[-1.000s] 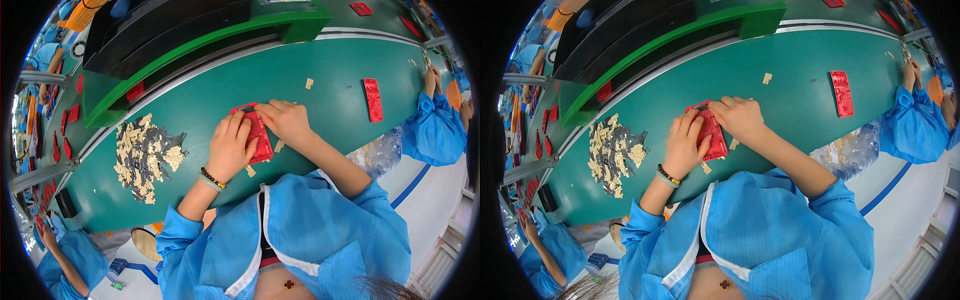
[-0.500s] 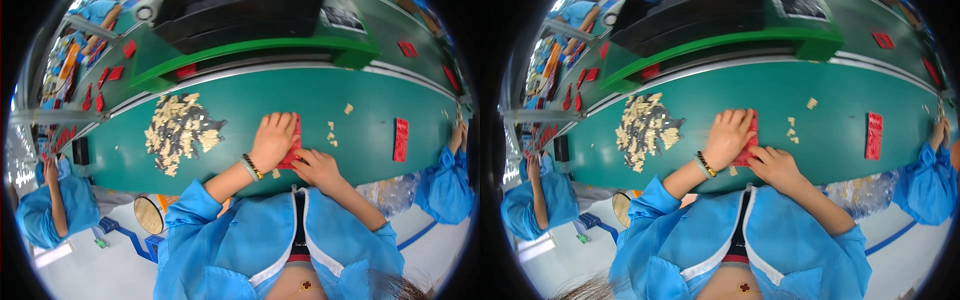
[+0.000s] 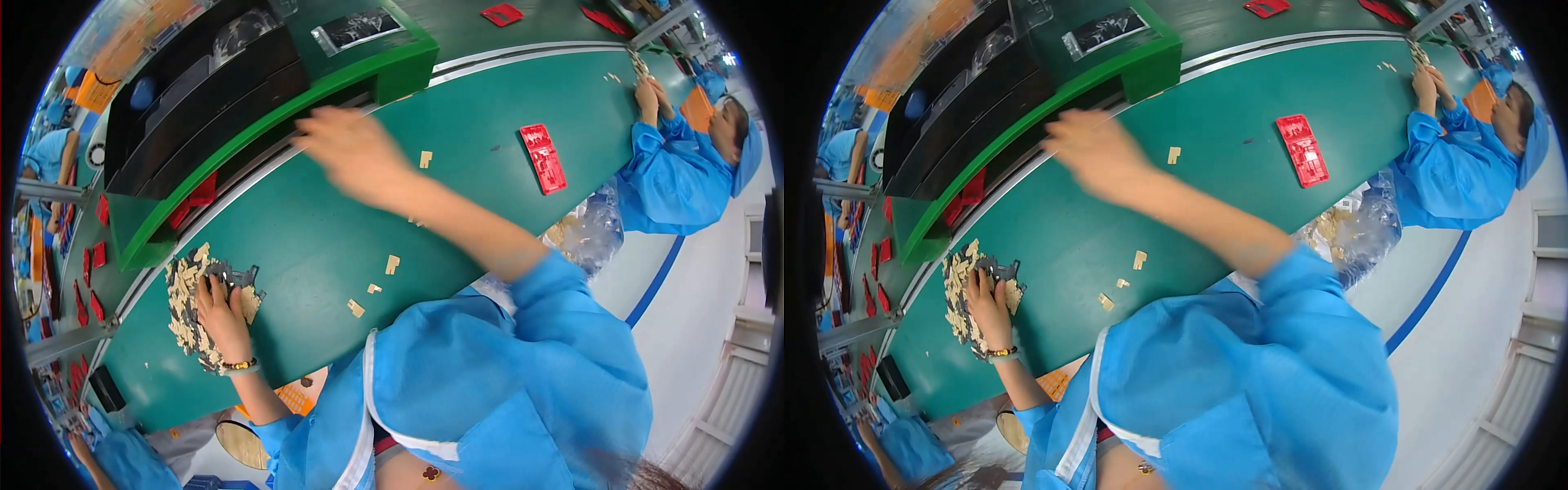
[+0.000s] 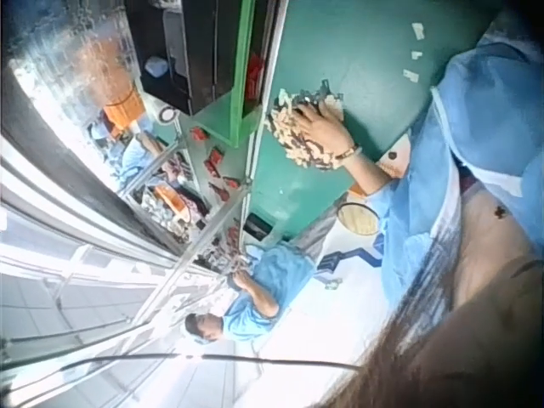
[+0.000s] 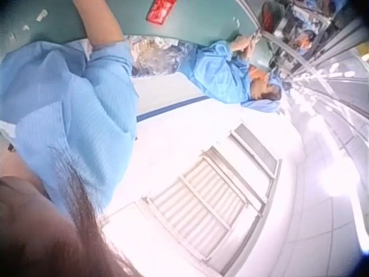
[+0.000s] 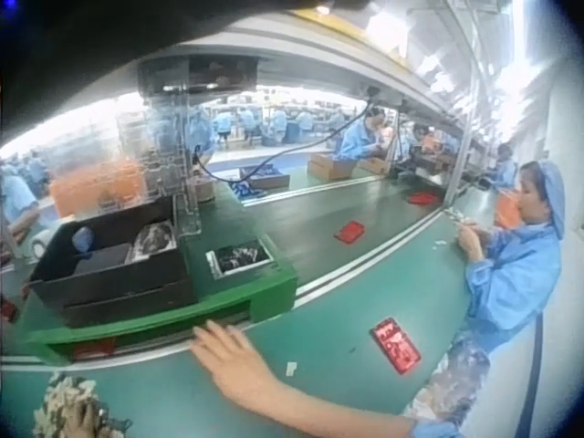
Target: The person inserts small electronic components into red plastic device housings by hand on a factory assembly line.
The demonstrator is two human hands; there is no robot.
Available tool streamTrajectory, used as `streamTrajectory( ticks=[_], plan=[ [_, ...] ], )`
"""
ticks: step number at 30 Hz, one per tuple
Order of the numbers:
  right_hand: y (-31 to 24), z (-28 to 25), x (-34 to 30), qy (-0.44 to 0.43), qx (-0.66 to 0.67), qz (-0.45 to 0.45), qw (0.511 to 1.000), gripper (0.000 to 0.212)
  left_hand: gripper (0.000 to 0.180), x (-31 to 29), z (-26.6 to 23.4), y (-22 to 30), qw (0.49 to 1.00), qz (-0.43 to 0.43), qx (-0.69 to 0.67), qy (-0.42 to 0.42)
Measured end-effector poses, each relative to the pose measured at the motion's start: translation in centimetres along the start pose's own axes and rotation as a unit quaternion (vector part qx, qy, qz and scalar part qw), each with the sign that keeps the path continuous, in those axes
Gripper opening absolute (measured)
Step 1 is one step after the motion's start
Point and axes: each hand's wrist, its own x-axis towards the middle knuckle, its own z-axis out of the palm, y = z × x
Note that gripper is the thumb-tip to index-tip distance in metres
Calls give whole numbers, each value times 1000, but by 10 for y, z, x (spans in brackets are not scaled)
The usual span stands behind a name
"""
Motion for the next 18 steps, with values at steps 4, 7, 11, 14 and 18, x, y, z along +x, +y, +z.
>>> streamTrajectory(
  ticks=[4,7,11,14,18],
  plan=[
    [109,-175,-118,-128,-145,102,976,33,9,9,-3,1,978,-3,-201,61],
    [116,-268,-187,-292,-196,178,919,53,6,25,-23,19,964,10,-243,110],
    [91,-265,-226,-301,-123,215,921,51,6,31,-23,29,827,-158,-539,30],
    [65,-227,-203,-197,-131,113,965,36,6,30,-27,28,726,-198,-657,-56],
    [0,-166,-128,-66,-75,30,995,31,11,31,-42,50,605,-214,-758,-117]
  ],
)
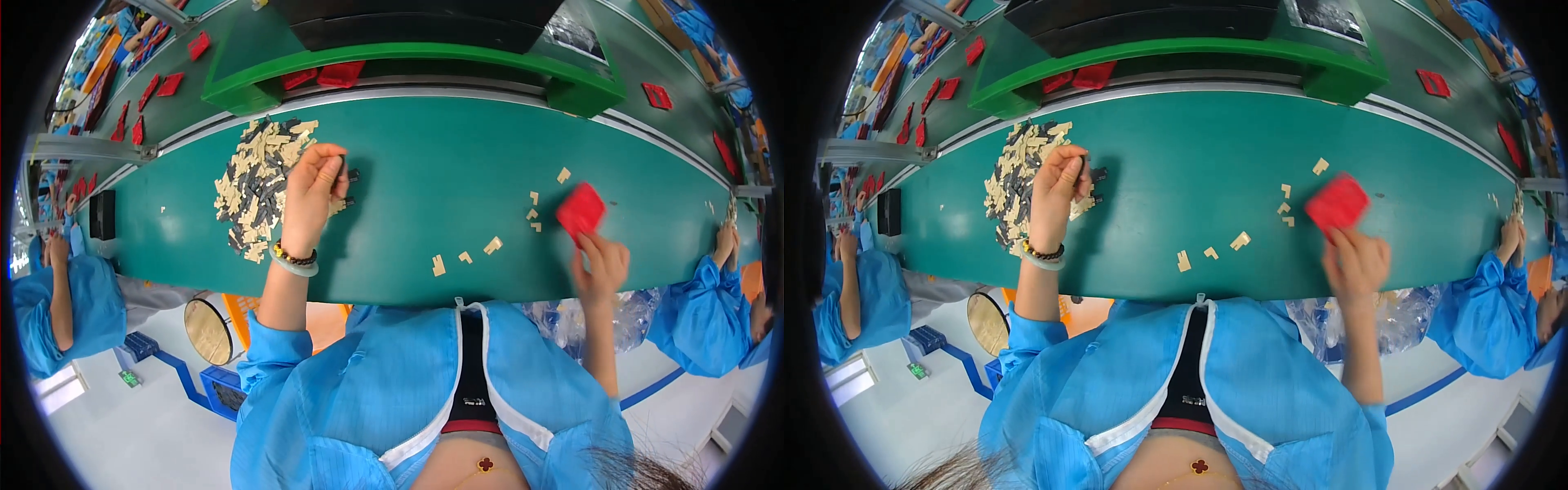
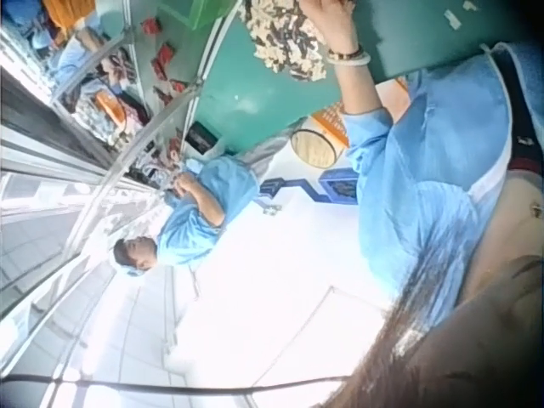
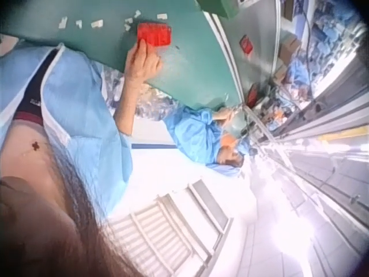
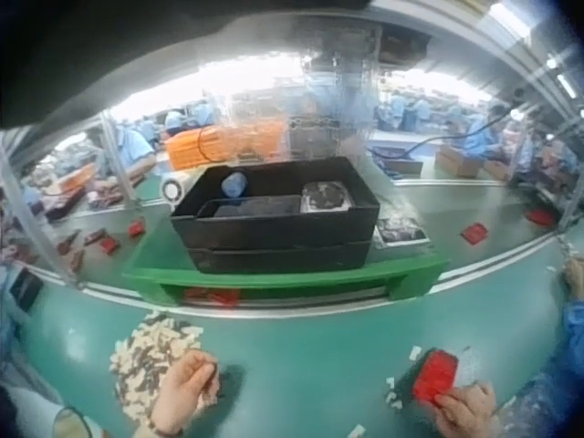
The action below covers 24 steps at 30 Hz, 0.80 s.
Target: The person inserts small electronic components into red plastic device housings by hand on a factory assembly line.
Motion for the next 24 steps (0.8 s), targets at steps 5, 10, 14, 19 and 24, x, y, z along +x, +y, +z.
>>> streamTrajectory(
  ticks=[5,10,14,19,24],
  plan=[
    [-96,86,96,-92,105,4,990,26,14,-5,34,-5,994,16,3,-107],
    [-68,105,114,-153,173,-63,971,24,10,-10,42,2,919,285,265,-65],
    [-41,122,137,-104,211,-133,963,26,13,-18,40,-9,978,124,121,-120],
    [-62,181,190,-25,186,-187,964,27,14,-11,49,-11,990,68,39,-114],
    [-78,134,146,-115,133,-239,955,23,14,-18,49,-4,996,42,-44,-62]
  ],
)
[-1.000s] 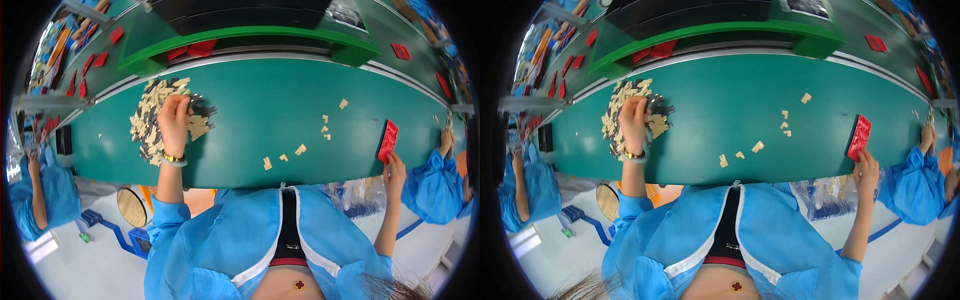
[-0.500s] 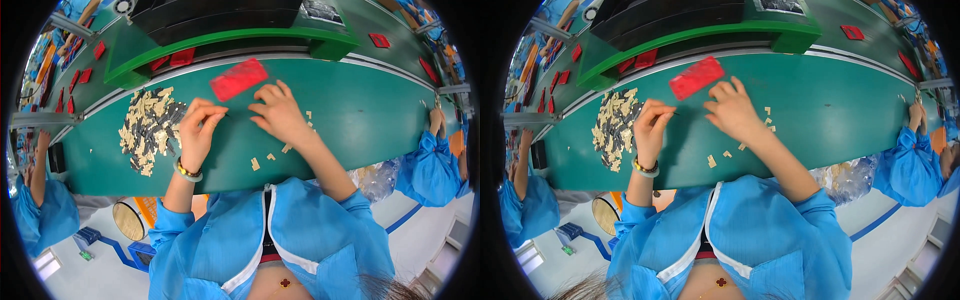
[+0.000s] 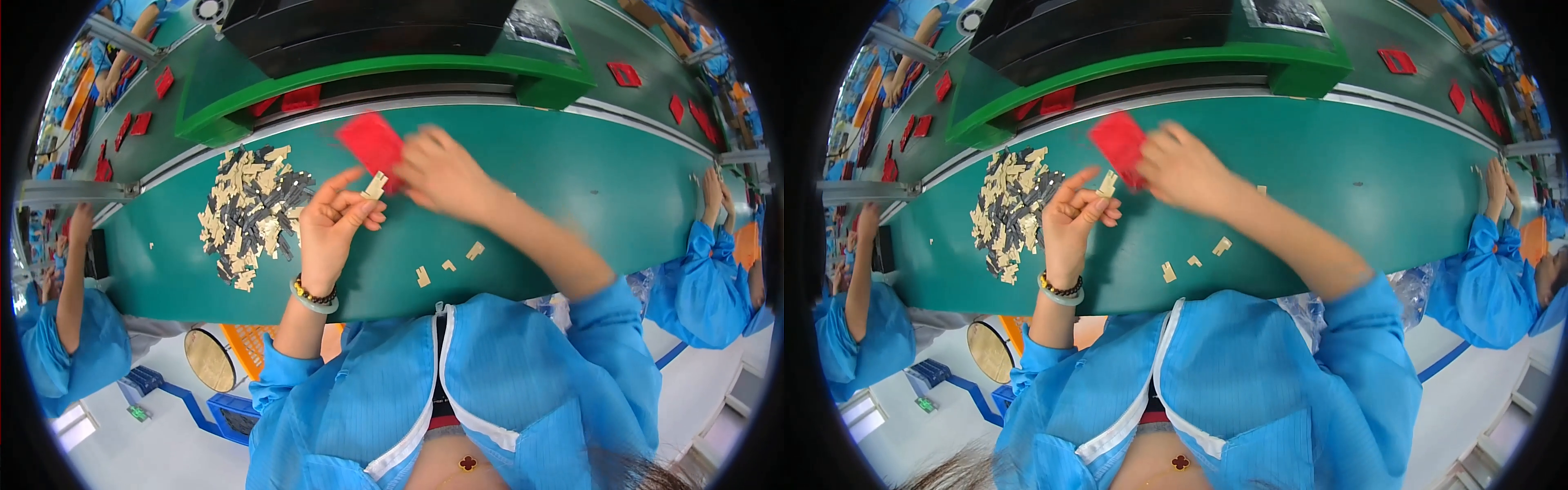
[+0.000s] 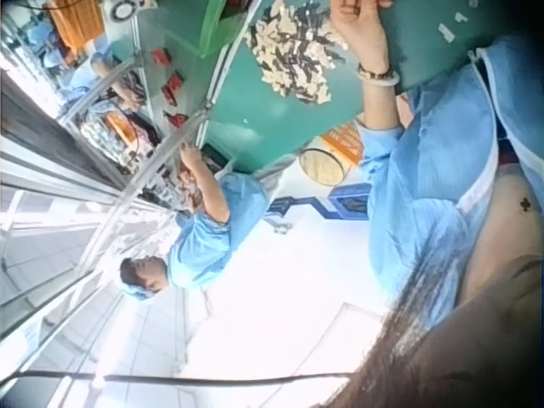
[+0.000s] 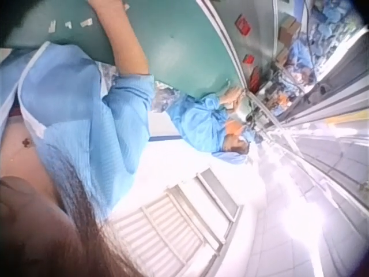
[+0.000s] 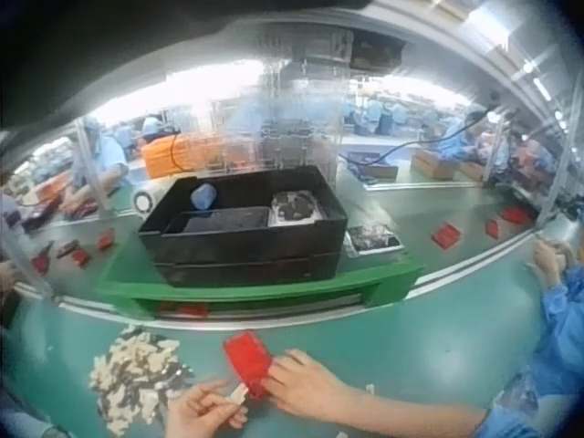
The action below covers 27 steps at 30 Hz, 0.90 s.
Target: The person inserts small electronic components into red plastic device housings by hand on a factory assembly line.
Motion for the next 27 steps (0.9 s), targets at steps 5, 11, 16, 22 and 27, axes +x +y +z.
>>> streamTrajectory(
  ticks=[5,11,16,22,27],
  plan=[
    [-72,-24,-75,-1,113,85,990,32,13,-1,12,-4,993,-104,7,-62],
    [-68,-55,-44,204,350,313,859,29,12,-4,43,-10,990,-66,19,-120],
    [-54,-58,-45,214,329,264,881,23,12,-4,42,1,986,-106,1,-130],
    [-60,-67,-46,206,322,259,887,14,12,-14,49,8,987,-63,3,-151],
    [-60,-68,-62,117,509,394,756,8,9,-13,58,18,809,442,338,-191]
  ],
)
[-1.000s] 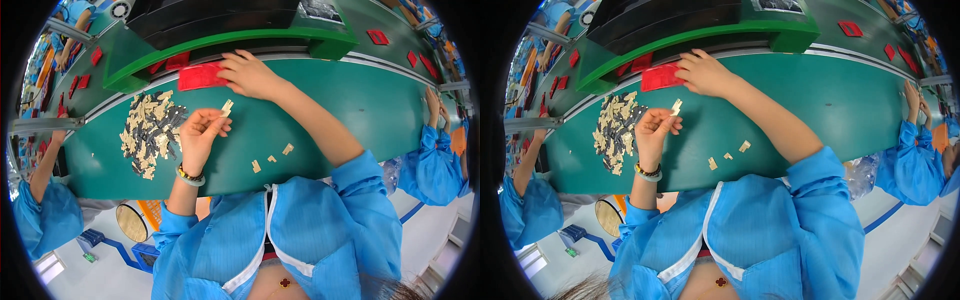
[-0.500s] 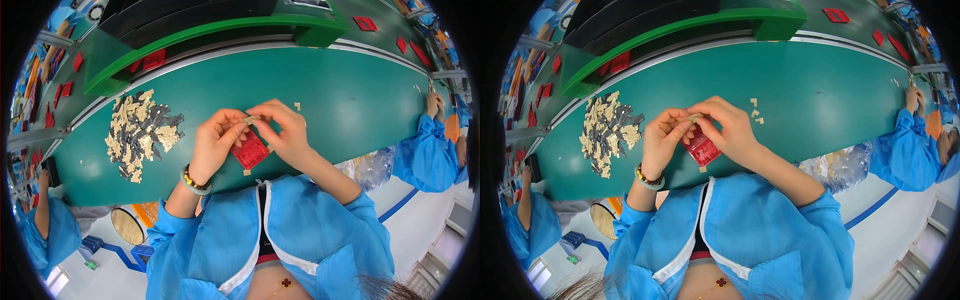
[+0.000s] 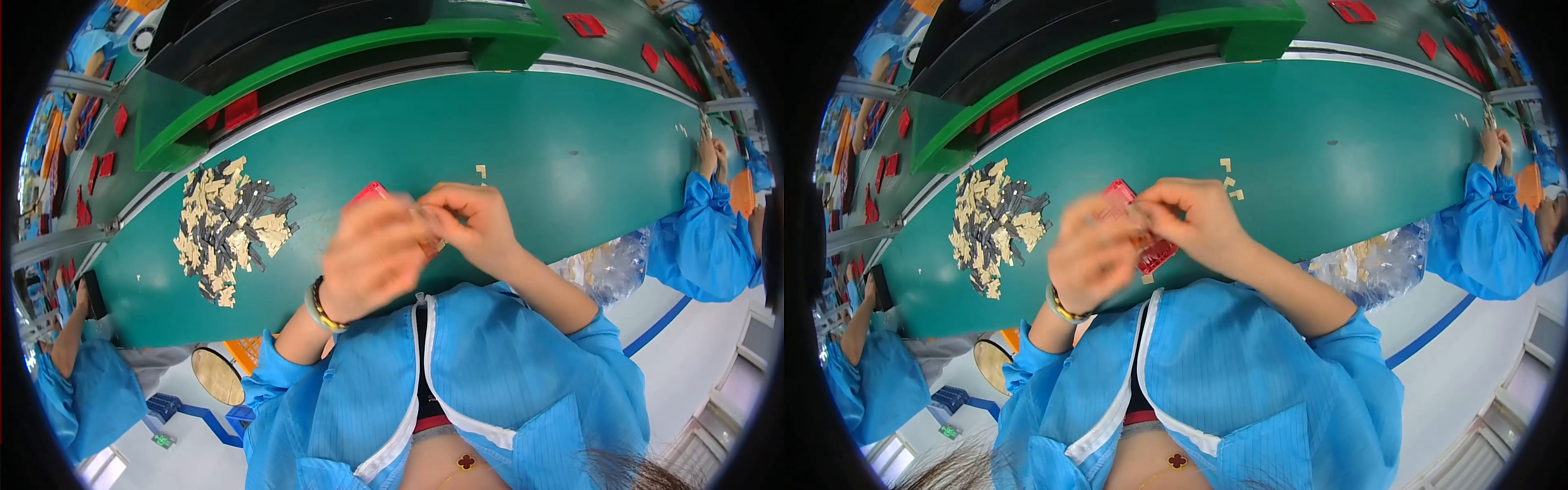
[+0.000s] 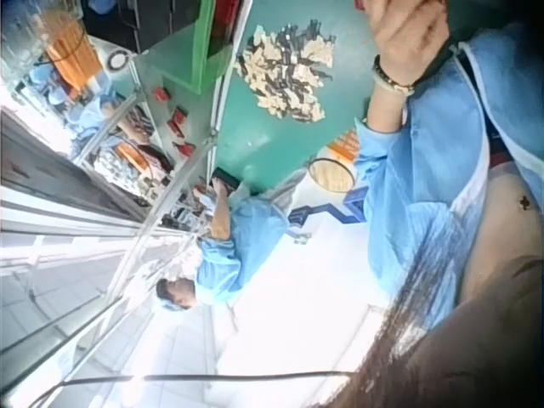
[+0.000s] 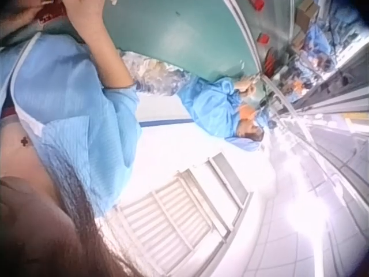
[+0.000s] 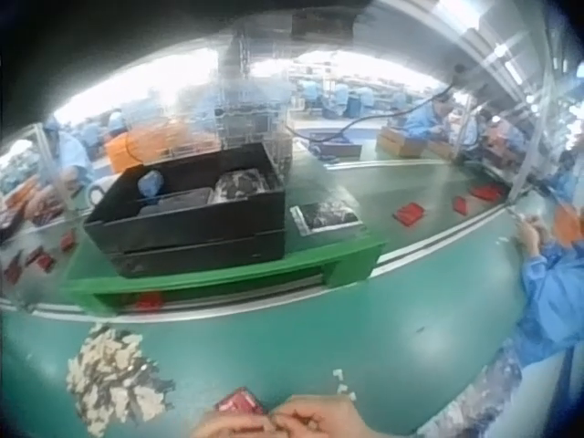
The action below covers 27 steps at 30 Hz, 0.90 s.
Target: The person inserts small electronic components into red plastic device housings by hand on a factory assembly line.
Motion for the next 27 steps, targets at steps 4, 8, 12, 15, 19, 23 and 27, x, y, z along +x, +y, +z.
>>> streamTrajectory(
  ticks=[4,8,12,15,19,23,27],
  plan=[
    [38,-43,-5,101,-184,7,978,14,15,-3,3,-1,988,126,-40,-83],
    [-6,-37,-4,-61,-87,-68,992,20,21,-10,5,-9,996,73,39,-43],
    [-8,-24,3,-181,-121,-120,969,21,23,-11,8,-7,990,89,107,-5],
    [-13,-22,3,-141,-174,-172,959,23,23,-14,10,-6,988,83,127,8],
    [-10,-18,0,-95,-181,-214,955,23,22,-11,14,-2,988,60,142,9],
    [-11,-19,-1,-93,-237,-249,934,19,22,-10,17,-2,987,57,148,10],
    [9,-30,-17,-168,-413,-208,870,20,23,-3,14,-4,970,-88,222,-53]
  ],
)
